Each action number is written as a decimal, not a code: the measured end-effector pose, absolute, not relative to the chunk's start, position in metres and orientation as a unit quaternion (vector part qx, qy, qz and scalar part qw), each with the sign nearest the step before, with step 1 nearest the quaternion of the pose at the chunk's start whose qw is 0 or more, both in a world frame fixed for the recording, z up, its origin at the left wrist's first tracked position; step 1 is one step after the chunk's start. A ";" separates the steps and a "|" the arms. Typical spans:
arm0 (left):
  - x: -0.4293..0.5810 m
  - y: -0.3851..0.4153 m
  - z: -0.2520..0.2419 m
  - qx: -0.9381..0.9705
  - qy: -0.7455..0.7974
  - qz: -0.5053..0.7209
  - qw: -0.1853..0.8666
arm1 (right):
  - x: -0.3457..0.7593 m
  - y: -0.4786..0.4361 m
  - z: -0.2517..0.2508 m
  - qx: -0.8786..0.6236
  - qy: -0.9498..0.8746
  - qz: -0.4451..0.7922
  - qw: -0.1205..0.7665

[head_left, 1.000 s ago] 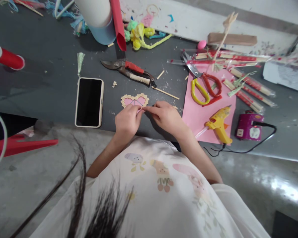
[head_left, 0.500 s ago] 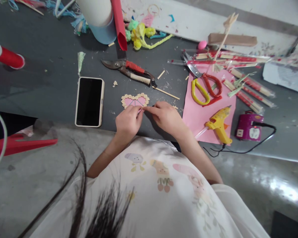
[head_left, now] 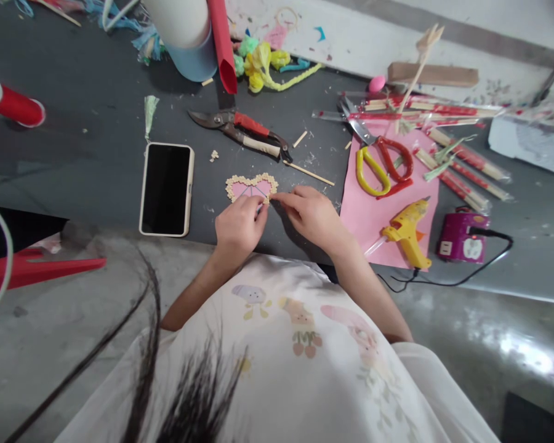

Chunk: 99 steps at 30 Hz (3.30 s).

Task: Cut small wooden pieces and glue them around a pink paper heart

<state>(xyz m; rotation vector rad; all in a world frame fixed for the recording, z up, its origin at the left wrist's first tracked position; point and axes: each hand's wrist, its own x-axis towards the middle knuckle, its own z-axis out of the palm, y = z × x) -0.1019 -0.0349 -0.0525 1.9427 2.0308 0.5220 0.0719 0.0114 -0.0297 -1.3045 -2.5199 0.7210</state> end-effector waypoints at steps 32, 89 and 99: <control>-0.128 -0.073 -0.055 0.663 0.691 0.265 0.112 | 0.037 0.004 -0.033 -0.361 -0.882 0.269 0.135; -0.155 -0.065 -0.049 0.698 0.688 0.179 0.087 | -0.004 -0.002 -0.046 -0.471 -0.857 0.162 0.133; -0.153 -0.067 -0.050 0.696 0.680 0.212 0.090 | -0.003 -0.002 -0.046 -0.473 -0.858 0.154 0.127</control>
